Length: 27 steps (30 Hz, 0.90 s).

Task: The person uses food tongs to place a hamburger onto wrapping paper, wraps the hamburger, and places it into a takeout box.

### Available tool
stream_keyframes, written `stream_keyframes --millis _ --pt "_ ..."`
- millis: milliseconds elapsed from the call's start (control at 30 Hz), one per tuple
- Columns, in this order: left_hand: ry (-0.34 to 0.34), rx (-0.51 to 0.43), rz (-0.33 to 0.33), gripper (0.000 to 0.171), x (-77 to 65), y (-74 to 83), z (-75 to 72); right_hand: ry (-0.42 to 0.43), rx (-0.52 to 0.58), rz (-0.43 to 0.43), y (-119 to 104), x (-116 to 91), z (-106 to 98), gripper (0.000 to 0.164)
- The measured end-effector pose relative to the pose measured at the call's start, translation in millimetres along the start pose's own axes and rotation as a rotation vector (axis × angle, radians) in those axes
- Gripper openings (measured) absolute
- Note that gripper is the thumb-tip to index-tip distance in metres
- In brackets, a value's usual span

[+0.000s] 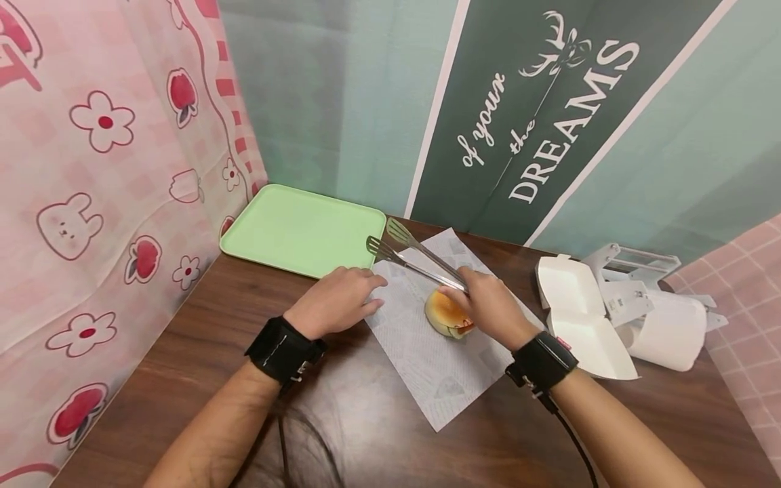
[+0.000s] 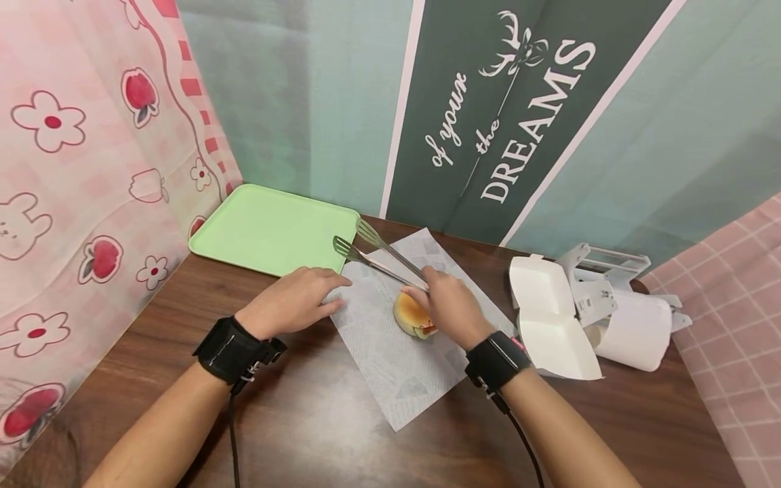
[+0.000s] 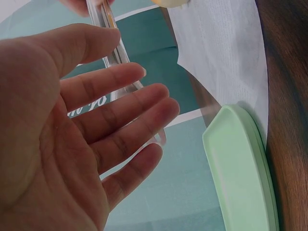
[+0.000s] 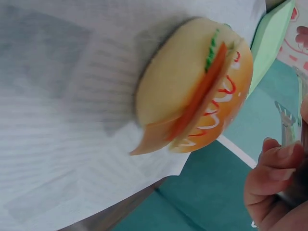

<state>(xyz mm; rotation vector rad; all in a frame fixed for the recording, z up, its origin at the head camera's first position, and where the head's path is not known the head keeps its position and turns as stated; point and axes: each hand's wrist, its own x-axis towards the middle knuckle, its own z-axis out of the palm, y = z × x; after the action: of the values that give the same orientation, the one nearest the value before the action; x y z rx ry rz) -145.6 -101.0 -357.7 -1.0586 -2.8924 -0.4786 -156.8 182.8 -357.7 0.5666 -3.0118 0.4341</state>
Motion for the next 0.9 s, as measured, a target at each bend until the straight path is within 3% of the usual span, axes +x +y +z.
stream_keyframes --millis 233,667,900 --pt "-0.015 0.012 -0.019 0.034 1.1 -2.3 -0.3 0.001 0.044 -0.074 -10.4 28.4 6.3 0.038" --pt "-0.038 0.006 -0.041 0.034 3.0 -2.9 -0.3 -0.129 0.068 -0.055 -27.9 64.3 14.2 0.041" --pt "-0.041 0.006 -0.045 0.034 2.8 -4.0 0.2 -0.224 0.037 -0.088 -36.3 84.0 22.3 0.048"
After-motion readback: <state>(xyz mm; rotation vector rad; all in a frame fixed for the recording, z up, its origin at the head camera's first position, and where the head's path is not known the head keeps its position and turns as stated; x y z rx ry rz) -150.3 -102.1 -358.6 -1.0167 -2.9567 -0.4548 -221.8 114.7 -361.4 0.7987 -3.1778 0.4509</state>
